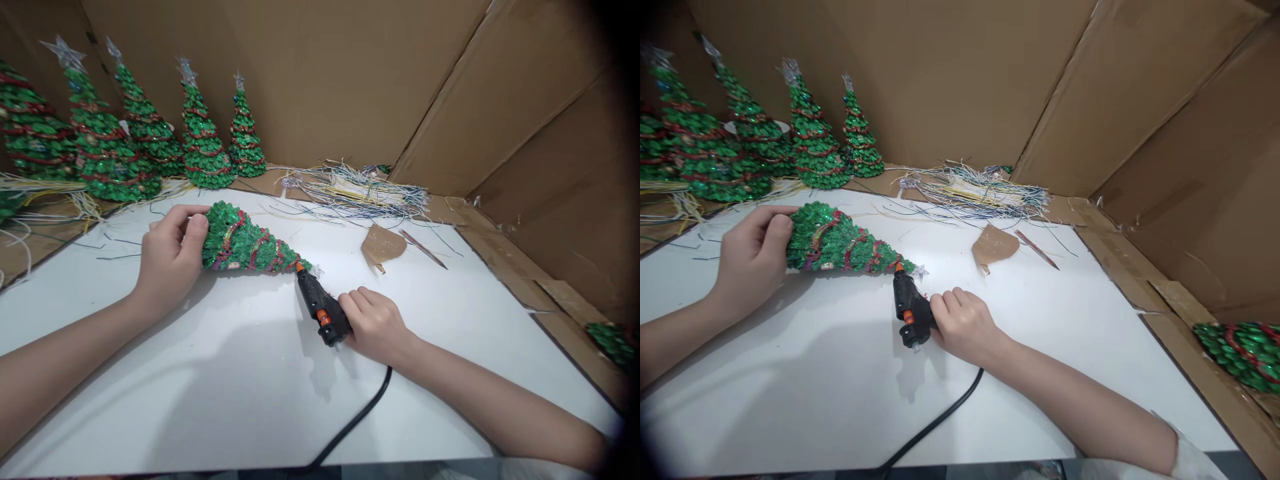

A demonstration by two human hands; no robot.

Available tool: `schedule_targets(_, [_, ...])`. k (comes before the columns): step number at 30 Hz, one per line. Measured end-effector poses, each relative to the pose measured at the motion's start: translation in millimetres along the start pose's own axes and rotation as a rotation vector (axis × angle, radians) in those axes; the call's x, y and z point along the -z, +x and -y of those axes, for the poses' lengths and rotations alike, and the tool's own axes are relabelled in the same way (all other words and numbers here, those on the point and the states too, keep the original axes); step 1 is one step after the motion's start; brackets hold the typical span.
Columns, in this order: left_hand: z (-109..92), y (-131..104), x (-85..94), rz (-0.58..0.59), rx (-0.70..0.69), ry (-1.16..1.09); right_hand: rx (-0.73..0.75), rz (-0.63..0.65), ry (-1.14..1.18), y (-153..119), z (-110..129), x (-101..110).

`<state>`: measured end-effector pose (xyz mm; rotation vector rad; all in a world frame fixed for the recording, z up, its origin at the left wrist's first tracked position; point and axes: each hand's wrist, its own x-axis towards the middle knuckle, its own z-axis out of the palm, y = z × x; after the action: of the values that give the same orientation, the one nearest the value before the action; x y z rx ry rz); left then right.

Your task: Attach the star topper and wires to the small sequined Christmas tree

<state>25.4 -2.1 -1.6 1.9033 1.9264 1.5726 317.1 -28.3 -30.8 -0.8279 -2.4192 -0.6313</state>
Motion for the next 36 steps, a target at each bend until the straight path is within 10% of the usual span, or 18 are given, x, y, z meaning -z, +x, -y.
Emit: schedule_targets(36, [0.8, 0.5, 0.8, 0.003, -0.004, -0.016, 0.016, 0.006, -0.081, -2.8, 1.6, 5.0])
